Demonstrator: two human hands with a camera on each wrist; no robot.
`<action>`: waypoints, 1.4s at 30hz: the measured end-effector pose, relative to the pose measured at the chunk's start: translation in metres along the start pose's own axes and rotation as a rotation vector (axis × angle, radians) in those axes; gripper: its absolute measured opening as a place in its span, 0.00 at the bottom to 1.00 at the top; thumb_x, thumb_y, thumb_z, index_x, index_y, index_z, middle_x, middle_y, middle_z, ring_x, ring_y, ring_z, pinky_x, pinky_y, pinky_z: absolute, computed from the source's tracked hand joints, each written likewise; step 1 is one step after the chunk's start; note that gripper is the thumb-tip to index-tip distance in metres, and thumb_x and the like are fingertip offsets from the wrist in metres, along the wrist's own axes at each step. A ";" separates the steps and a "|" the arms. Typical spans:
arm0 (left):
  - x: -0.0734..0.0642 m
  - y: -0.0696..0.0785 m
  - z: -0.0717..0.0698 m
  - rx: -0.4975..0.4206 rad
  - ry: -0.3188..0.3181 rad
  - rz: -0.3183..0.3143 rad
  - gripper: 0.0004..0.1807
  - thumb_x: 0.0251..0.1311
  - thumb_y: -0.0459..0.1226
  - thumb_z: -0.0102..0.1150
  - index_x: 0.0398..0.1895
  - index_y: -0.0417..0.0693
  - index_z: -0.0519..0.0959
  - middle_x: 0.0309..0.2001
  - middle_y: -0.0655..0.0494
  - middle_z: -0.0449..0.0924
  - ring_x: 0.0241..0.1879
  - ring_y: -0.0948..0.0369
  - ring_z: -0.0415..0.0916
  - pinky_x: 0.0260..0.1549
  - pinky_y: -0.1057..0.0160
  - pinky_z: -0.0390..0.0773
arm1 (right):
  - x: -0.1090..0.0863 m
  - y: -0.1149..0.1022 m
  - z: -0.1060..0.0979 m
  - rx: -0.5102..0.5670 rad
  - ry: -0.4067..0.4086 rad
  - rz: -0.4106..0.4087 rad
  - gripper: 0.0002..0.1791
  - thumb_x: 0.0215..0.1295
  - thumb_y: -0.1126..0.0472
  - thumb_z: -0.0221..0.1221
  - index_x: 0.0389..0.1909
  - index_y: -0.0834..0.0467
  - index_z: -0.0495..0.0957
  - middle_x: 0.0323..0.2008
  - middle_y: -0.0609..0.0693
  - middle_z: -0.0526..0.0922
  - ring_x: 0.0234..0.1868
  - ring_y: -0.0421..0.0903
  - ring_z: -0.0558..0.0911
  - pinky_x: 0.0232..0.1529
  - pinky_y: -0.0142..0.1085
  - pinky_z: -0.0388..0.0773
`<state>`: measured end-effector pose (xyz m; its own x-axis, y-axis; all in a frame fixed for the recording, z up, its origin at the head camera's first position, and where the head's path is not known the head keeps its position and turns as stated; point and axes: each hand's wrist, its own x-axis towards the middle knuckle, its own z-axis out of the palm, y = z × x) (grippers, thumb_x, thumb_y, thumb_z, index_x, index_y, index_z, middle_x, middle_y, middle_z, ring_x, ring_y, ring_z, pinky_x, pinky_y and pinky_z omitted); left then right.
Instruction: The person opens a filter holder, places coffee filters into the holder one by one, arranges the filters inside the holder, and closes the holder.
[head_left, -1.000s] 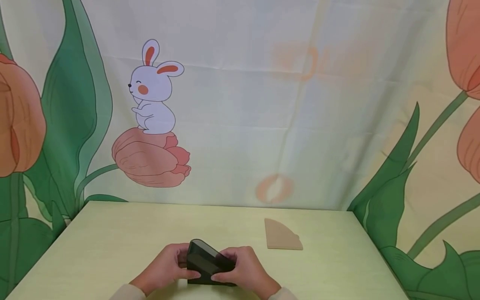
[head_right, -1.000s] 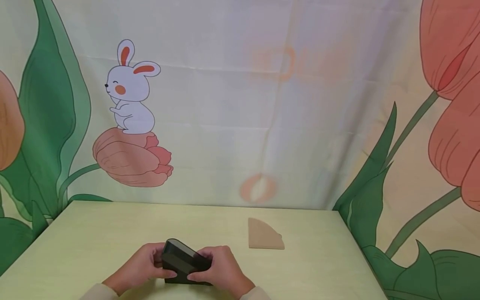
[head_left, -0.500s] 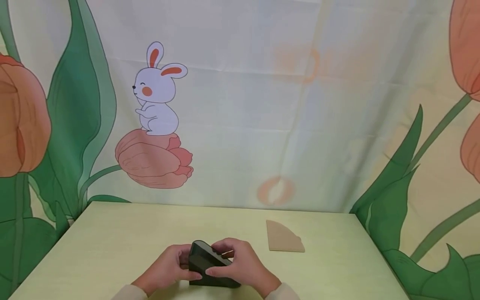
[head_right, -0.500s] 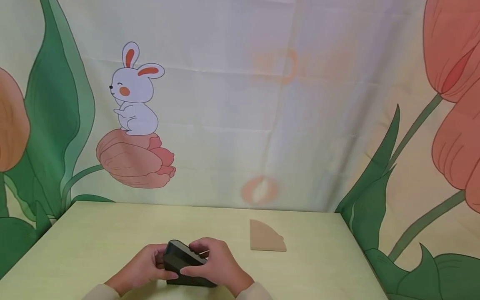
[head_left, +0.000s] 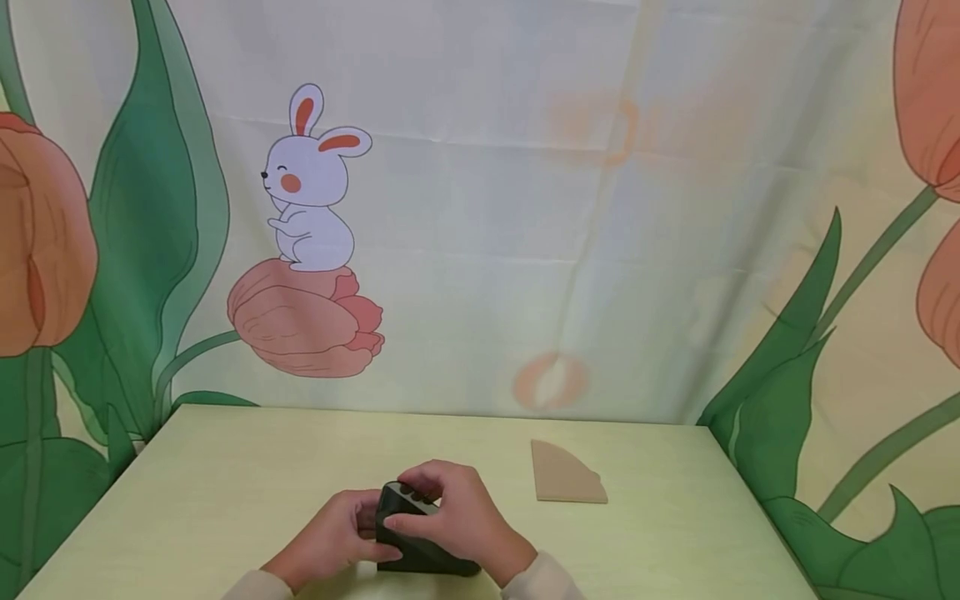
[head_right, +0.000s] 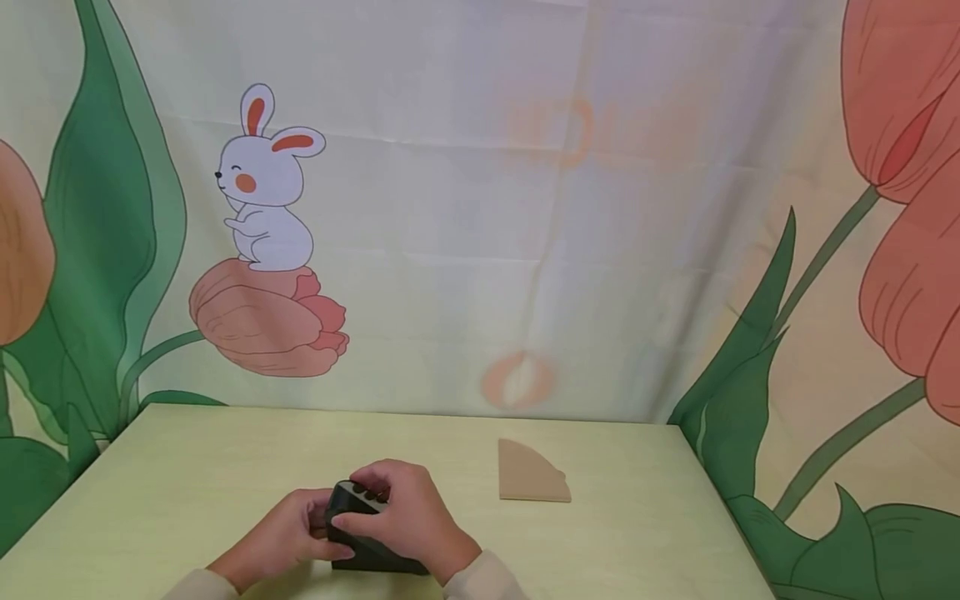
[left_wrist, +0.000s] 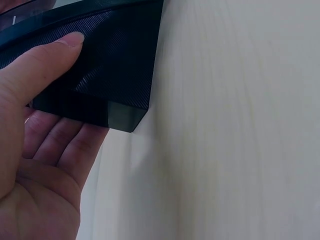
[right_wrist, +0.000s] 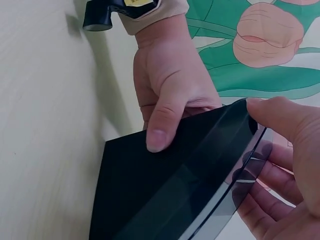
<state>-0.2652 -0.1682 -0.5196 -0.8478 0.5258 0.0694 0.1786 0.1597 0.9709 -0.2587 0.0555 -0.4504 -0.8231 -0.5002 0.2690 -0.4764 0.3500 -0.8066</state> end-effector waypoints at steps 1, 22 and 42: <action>0.000 0.000 0.000 -0.001 0.002 -0.003 0.26 0.53 0.34 0.78 0.56 0.41 0.81 0.53 0.46 0.87 0.49 0.63 0.87 0.48 0.67 0.84 | 0.000 0.000 -0.001 0.006 -0.003 0.007 0.22 0.55 0.50 0.77 0.49 0.55 0.86 0.43 0.46 0.90 0.40 0.43 0.87 0.45 0.38 0.85; 0.001 0.000 0.001 -0.029 0.016 -0.048 0.25 0.49 0.32 0.80 0.52 0.43 0.82 0.48 0.48 0.89 0.47 0.56 0.88 0.47 0.67 0.84 | -0.025 0.021 -0.058 0.162 0.007 0.002 0.21 0.56 0.59 0.76 0.52 0.52 0.85 0.46 0.53 0.87 0.45 0.44 0.87 0.52 0.36 0.84; 0.000 0.002 0.000 -0.020 0.015 -0.047 0.26 0.48 0.33 0.80 0.52 0.42 0.83 0.48 0.47 0.89 0.47 0.55 0.87 0.46 0.67 0.84 | -0.069 0.071 -0.099 0.310 0.047 -0.056 0.23 0.55 0.71 0.73 0.52 0.67 0.79 0.47 0.69 0.85 0.47 0.40 0.87 0.53 0.32 0.83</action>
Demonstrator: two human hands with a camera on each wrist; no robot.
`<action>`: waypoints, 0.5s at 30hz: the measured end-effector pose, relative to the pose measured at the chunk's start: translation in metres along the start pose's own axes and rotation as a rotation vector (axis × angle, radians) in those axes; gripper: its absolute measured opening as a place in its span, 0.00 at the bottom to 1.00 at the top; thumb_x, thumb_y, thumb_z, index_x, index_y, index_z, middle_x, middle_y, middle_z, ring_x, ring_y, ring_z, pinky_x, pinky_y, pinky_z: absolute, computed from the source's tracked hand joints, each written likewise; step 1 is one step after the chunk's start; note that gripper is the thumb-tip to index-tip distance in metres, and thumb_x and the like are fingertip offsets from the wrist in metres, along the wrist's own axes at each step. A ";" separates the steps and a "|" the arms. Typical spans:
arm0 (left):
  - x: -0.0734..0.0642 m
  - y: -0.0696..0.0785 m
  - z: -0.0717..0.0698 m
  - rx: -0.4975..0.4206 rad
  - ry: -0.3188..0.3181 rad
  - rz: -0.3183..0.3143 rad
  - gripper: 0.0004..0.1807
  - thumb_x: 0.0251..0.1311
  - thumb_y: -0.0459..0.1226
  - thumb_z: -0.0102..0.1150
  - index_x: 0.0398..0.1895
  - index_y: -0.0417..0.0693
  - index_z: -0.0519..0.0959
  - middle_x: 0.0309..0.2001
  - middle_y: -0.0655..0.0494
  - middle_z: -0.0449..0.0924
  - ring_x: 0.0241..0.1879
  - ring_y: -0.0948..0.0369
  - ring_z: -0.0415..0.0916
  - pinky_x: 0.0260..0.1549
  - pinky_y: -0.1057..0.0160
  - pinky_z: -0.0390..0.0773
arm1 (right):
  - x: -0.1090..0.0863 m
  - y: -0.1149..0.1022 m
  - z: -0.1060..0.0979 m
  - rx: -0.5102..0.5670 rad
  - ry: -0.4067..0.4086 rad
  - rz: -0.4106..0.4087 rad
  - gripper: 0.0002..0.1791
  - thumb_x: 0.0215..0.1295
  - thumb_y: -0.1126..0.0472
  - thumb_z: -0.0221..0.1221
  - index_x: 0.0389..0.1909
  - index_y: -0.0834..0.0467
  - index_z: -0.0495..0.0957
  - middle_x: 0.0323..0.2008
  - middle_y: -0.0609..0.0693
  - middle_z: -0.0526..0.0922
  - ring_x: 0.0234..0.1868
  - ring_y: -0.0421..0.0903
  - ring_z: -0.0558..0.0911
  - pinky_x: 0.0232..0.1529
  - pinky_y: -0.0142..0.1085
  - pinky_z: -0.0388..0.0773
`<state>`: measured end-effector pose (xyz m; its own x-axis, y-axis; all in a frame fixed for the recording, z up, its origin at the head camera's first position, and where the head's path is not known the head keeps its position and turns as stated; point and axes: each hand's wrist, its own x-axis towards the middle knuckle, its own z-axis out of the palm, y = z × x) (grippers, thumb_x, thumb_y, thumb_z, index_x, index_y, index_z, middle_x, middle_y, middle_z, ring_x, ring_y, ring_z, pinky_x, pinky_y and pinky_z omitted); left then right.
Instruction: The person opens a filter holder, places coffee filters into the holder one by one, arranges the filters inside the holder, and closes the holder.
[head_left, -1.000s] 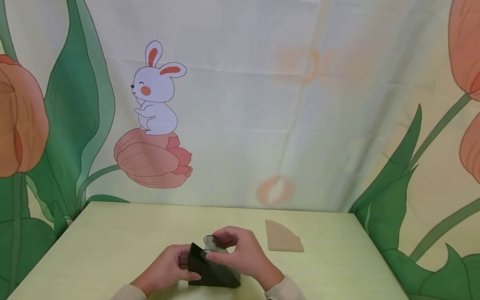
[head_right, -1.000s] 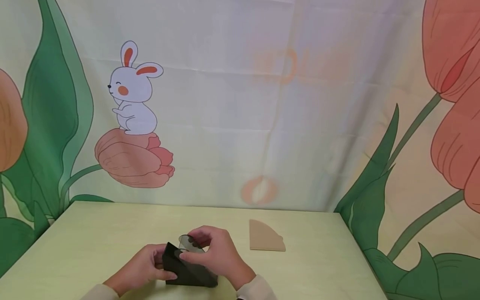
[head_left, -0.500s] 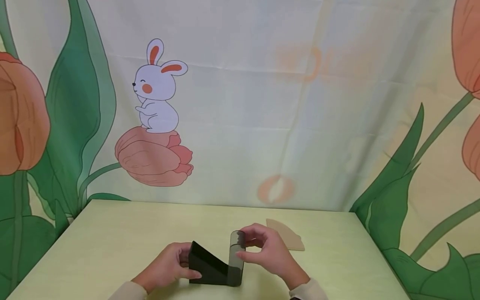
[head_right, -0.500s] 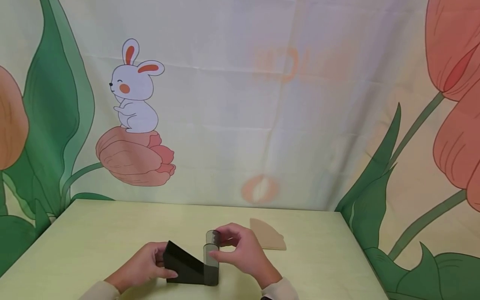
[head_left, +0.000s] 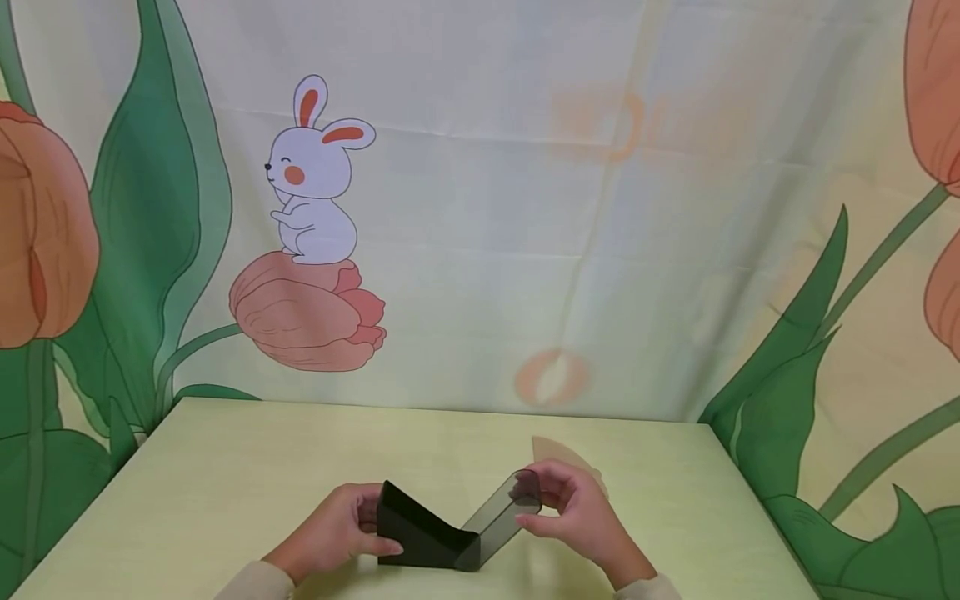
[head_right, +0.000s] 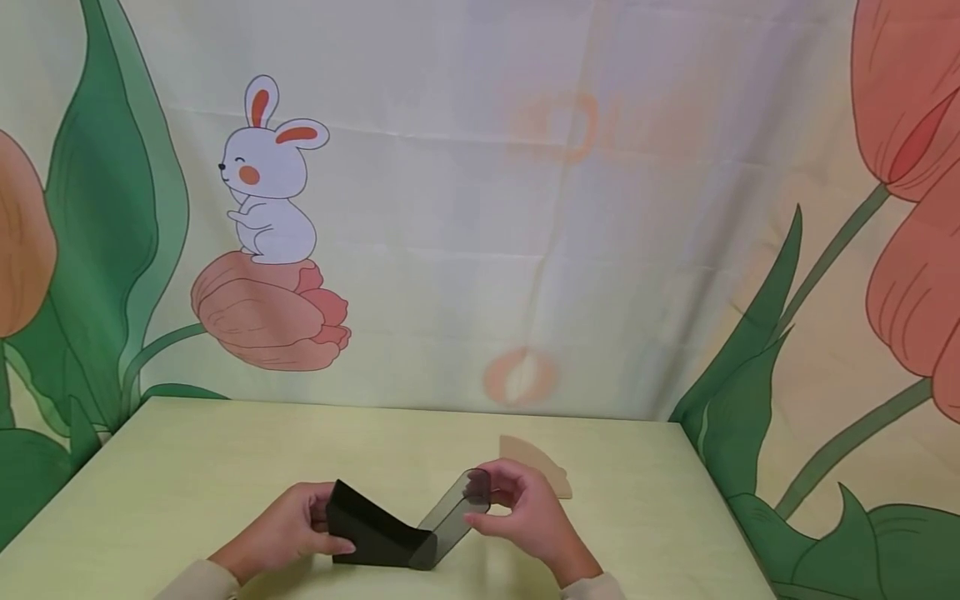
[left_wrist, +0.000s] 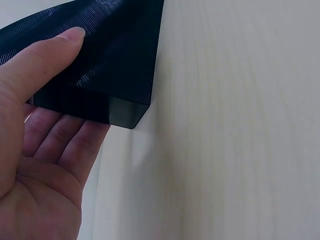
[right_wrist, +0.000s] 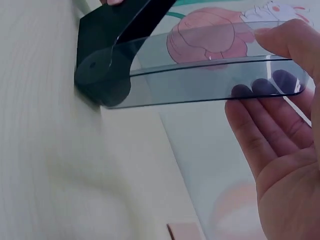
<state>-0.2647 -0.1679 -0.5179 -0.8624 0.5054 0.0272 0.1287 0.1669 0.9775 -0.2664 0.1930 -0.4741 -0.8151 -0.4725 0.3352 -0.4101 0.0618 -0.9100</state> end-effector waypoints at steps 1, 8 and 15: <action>0.000 0.000 0.000 0.001 -0.001 0.000 0.26 0.48 0.33 0.80 0.52 0.42 0.83 0.48 0.47 0.89 0.47 0.55 0.87 0.46 0.67 0.84 | -0.002 0.002 -0.001 0.004 0.005 -0.004 0.23 0.55 0.71 0.73 0.52 0.68 0.79 0.47 0.69 0.85 0.47 0.40 0.88 0.53 0.32 0.83; 0.000 0.000 0.000 -0.010 -0.005 -0.005 0.26 0.49 0.33 0.80 0.52 0.42 0.83 0.49 0.47 0.89 0.47 0.55 0.87 0.47 0.67 0.84 | -0.011 0.007 -0.009 0.018 0.005 -0.007 0.23 0.55 0.71 0.73 0.52 0.69 0.80 0.46 0.67 0.86 0.48 0.41 0.88 0.53 0.32 0.84; 0.001 -0.002 -0.001 -0.026 -0.007 -0.007 0.25 0.49 0.33 0.80 0.53 0.42 0.83 0.49 0.47 0.89 0.48 0.55 0.87 0.47 0.66 0.85 | -0.016 0.011 -0.015 0.021 0.009 0.014 0.23 0.55 0.70 0.74 0.52 0.69 0.80 0.47 0.67 0.86 0.49 0.43 0.88 0.53 0.33 0.84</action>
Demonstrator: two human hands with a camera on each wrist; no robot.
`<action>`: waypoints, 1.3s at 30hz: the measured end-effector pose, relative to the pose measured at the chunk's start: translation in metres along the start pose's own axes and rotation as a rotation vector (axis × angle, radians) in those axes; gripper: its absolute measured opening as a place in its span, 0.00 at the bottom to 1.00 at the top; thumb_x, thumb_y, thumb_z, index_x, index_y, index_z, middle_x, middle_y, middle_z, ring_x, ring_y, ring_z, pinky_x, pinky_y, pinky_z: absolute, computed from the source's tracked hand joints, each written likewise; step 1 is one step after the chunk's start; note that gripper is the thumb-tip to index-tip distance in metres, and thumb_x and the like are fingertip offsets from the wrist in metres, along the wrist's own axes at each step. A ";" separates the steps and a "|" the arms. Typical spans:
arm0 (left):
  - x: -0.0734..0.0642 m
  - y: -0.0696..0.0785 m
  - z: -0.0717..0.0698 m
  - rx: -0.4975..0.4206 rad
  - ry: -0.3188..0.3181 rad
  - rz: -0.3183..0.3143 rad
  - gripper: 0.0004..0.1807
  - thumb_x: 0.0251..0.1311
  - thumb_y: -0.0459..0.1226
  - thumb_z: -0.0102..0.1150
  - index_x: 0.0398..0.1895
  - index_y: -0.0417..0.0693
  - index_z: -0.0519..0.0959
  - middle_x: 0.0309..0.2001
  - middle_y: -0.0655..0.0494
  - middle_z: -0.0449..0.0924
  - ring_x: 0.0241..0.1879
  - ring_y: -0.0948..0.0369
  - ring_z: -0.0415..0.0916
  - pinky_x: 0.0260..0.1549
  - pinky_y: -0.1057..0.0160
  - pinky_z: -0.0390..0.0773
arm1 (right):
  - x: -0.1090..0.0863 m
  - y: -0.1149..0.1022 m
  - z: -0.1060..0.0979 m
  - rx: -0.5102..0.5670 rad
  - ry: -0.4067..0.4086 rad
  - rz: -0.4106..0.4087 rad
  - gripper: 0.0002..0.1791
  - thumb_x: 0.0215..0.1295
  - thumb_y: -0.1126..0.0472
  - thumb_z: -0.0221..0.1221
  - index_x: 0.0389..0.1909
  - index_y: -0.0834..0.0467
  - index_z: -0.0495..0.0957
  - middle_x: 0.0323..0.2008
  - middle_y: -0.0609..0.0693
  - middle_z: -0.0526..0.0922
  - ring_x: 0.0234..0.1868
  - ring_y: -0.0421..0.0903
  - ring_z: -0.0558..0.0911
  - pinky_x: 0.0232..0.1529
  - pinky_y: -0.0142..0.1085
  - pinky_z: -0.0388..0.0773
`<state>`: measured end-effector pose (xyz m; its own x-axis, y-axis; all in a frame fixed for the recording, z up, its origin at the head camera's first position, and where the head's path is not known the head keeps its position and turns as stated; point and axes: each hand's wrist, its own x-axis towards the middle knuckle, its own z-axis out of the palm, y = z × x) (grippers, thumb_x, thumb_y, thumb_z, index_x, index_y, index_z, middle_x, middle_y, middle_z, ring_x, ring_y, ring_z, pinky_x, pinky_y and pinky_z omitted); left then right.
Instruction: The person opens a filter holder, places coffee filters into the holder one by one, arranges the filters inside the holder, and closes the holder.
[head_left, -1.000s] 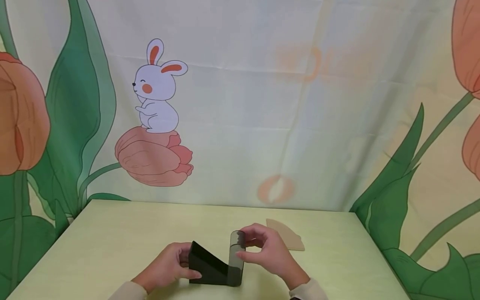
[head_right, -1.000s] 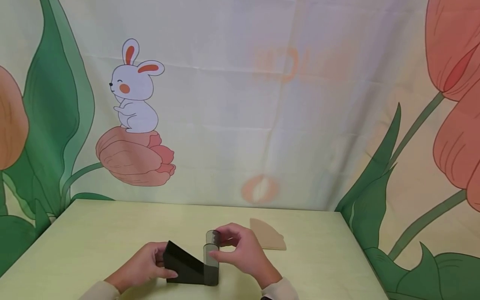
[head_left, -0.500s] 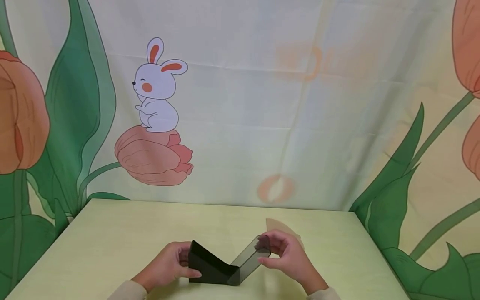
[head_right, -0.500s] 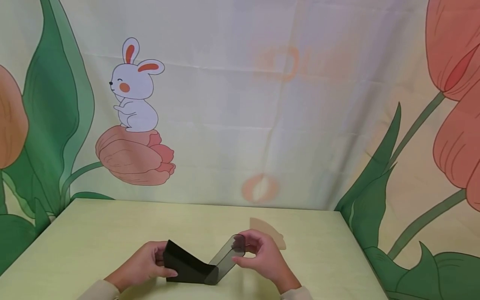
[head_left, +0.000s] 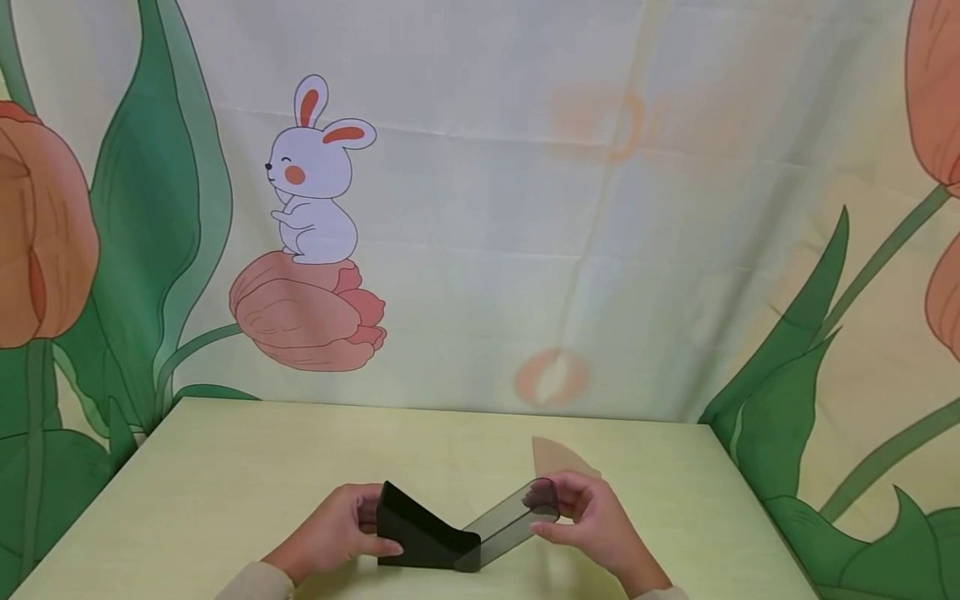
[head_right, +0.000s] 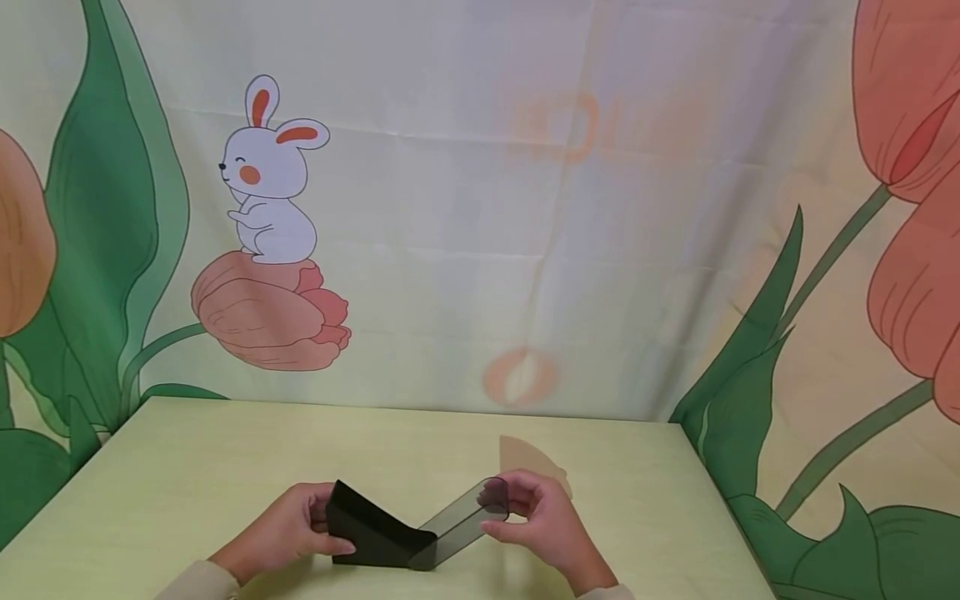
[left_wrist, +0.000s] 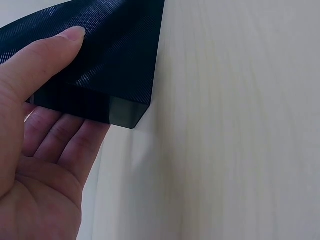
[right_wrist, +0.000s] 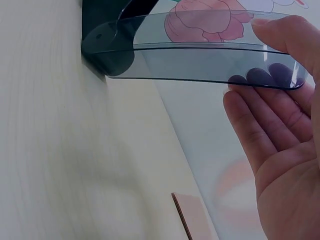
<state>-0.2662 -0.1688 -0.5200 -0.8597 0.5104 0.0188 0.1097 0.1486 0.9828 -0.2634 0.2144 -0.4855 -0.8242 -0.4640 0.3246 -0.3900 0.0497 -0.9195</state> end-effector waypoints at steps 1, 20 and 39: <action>0.000 0.000 0.000 -0.002 -0.002 0.001 0.25 0.49 0.33 0.80 0.53 0.42 0.83 0.49 0.47 0.89 0.48 0.55 0.87 0.47 0.66 0.85 | -0.001 0.001 -0.001 0.002 0.001 0.001 0.23 0.55 0.70 0.74 0.52 0.69 0.80 0.48 0.67 0.86 0.49 0.43 0.88 0.54 0.33 0.84; -0.001 -0.001 0.000 -0.008 -0.014 0.014 0.26 0.49 0.33 0.80 0.53 0.42 0.82 0.50 0.47 0.89 0.48 0.54 0.87 0.47 0.66 0.85 | -0.011 0.010 -0.005 0.037 -0.003 -0.043 0.22 0.57 0.73 0.71 0.53 0.71 0.79 0.49 0.62 0.87 0.50 0.48 0.88 0.53 0.35 0.84; 0.001 -0.001 0.000 0.008 0.001 -0.014 0.27 0.49 0.34 0.80 0.54 0.43 0.82 0.50 0.49 0.89 0.48 0.56 0.87 0.48 0.65 0.85 | 0.023 0.013 -0.034 -0.120 0.255 0.149 0.20 0.78 0.51 0.56 0.57 0.63 0.81 0.50 0.62 0.87 0.49 0.48 0.88 0.53 0.33 0.84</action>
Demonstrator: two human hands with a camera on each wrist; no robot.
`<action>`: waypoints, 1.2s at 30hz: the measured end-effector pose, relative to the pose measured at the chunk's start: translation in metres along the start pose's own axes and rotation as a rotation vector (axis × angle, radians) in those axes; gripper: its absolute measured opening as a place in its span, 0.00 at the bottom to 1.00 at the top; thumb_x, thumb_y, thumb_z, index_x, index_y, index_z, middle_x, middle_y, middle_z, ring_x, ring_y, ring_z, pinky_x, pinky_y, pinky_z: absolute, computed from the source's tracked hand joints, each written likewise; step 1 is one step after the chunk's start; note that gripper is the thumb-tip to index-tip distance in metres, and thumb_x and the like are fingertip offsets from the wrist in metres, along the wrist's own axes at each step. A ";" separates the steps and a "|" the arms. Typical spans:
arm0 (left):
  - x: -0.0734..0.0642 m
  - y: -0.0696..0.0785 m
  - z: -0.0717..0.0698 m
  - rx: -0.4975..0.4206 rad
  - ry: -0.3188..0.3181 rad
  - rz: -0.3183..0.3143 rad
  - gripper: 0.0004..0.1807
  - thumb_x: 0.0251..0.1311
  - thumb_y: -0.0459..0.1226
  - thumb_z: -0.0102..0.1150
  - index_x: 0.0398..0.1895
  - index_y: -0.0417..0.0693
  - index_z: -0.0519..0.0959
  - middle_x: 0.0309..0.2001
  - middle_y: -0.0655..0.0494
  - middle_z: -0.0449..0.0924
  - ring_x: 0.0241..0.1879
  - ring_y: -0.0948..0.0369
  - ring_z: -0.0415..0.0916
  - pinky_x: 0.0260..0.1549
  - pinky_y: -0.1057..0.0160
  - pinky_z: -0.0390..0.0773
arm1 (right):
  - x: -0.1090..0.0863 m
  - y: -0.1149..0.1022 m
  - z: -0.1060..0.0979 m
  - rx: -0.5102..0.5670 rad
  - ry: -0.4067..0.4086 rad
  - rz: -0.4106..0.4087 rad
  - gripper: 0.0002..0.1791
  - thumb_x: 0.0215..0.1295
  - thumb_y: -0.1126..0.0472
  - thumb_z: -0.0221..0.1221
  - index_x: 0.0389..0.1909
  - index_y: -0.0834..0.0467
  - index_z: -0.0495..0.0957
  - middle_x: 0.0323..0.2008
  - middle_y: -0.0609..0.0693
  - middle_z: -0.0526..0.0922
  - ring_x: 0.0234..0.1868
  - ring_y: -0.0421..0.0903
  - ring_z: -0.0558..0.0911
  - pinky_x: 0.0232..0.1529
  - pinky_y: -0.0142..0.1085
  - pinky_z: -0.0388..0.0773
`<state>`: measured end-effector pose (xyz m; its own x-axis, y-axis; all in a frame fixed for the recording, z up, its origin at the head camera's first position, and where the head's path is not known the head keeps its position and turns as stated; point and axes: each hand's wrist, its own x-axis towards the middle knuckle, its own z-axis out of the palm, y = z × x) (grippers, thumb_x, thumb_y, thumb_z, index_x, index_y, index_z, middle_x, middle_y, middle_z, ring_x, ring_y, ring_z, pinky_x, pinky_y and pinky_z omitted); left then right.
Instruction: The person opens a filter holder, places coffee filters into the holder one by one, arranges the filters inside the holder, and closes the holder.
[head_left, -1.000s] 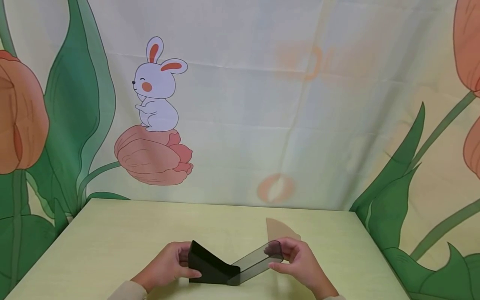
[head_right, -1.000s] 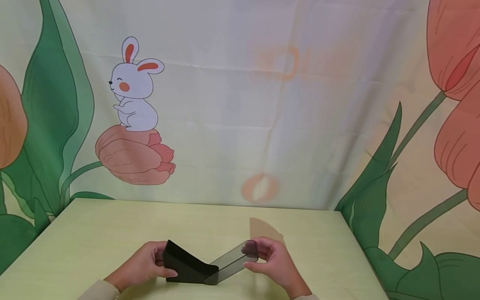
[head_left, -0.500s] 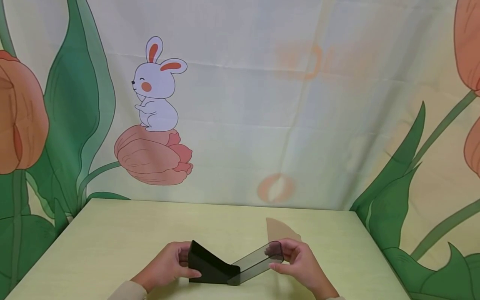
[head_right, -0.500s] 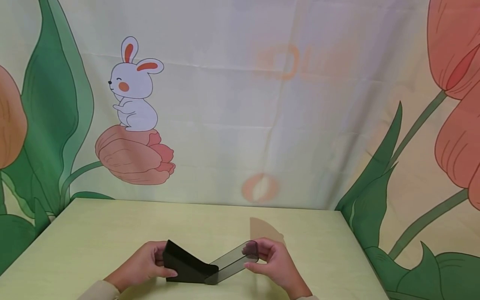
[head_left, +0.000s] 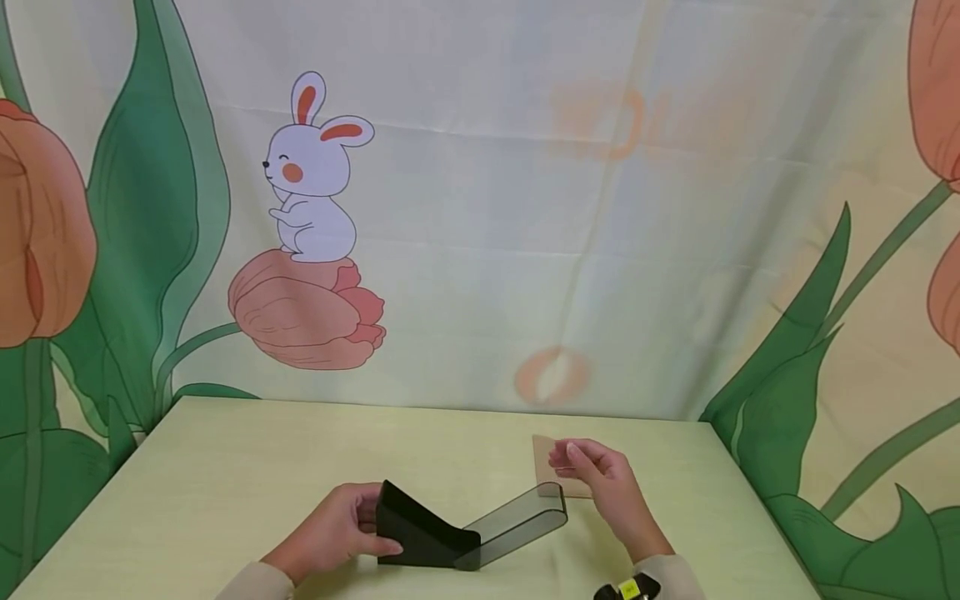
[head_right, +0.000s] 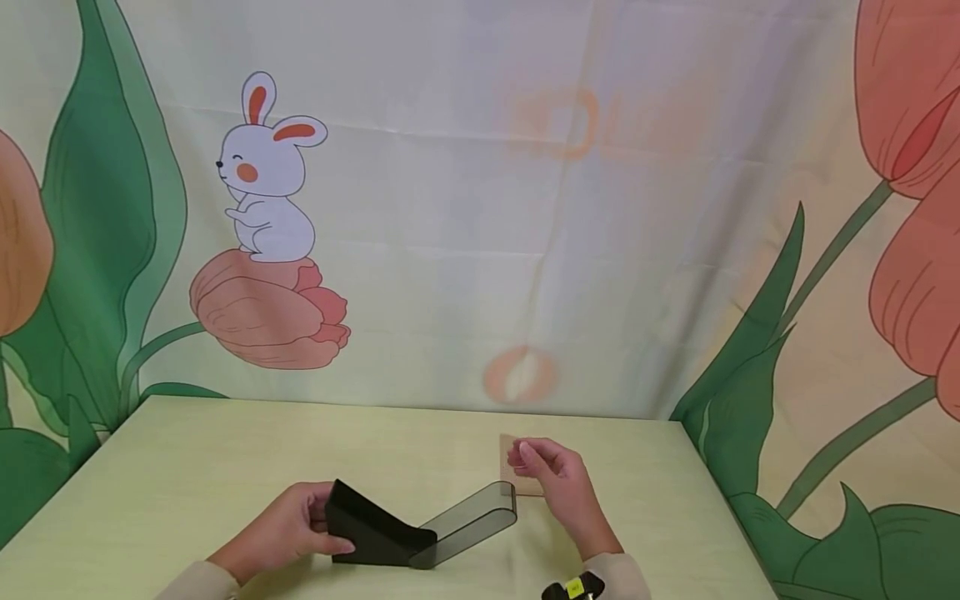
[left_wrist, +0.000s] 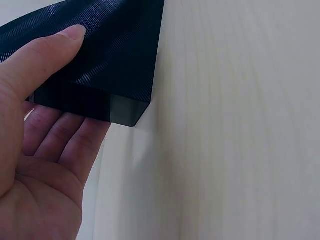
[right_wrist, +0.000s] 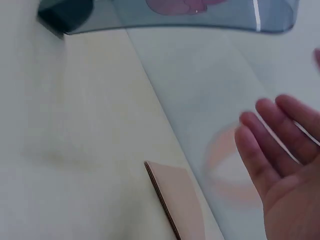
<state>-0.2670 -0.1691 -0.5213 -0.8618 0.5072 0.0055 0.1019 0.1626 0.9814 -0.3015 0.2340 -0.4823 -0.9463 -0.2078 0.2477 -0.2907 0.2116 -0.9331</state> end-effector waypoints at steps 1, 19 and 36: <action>0.000 0.000 0.000 0.001 -0.002 0.002 0.27 0.50 0.34 0.80 0.54 0.43 0.82 0.50 0.49 0.89 0.48 0.56 0.87 0.48 0.65 0.85 | 0.007 0.002 -0.001 -0.046 0.053 0.043 0.20 0.76 0.49 0.59 0.55 0.61 0.82 0.49 0.59 0.88 0.48 0.49 0.88 0.51 0.32 0.84; 0.000 -0.001 0.001 0.034 0.005 0.002 0.25 0.49 0.35 0.80 0.52 0.45 0.83 0.50 0.49 0.89 0.48 0.55 0.87 0.48 0.66 0.84 | 0.061 0.047 -0.007 -0.711 0.095 0.307 0.29 0.60 0.55 0.71 0.57 0.69 0.79 0.54 0.64 0.83 0.53 0.59 0.81 0.58 0.54 0.79; 0.001 -0.002 -0.001 0.043 -0.001 0.009 0.25 0.49 0.35 0.80 0.52 0.44 0.83 0.49 0.50 0.89 0.47 0.57 0.87 0.48 0.66 0.85 | 0.074 0.058 -0.007 -0.779 0.072 0.434 0.26 0.55 0.51 0.74 0.49 0.63 0.83 0.47 0.58 0.84 0.48 0.56 0.80 0.51 0.53 0.80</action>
<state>-0.2681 -0.1694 -0.5228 -0.8602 0.5098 0.0141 0.1309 0.1941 0.9722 -0.3899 0.2376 -0.5165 -0.9943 0.0966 -0.0457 0.1063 0.8519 -0.5128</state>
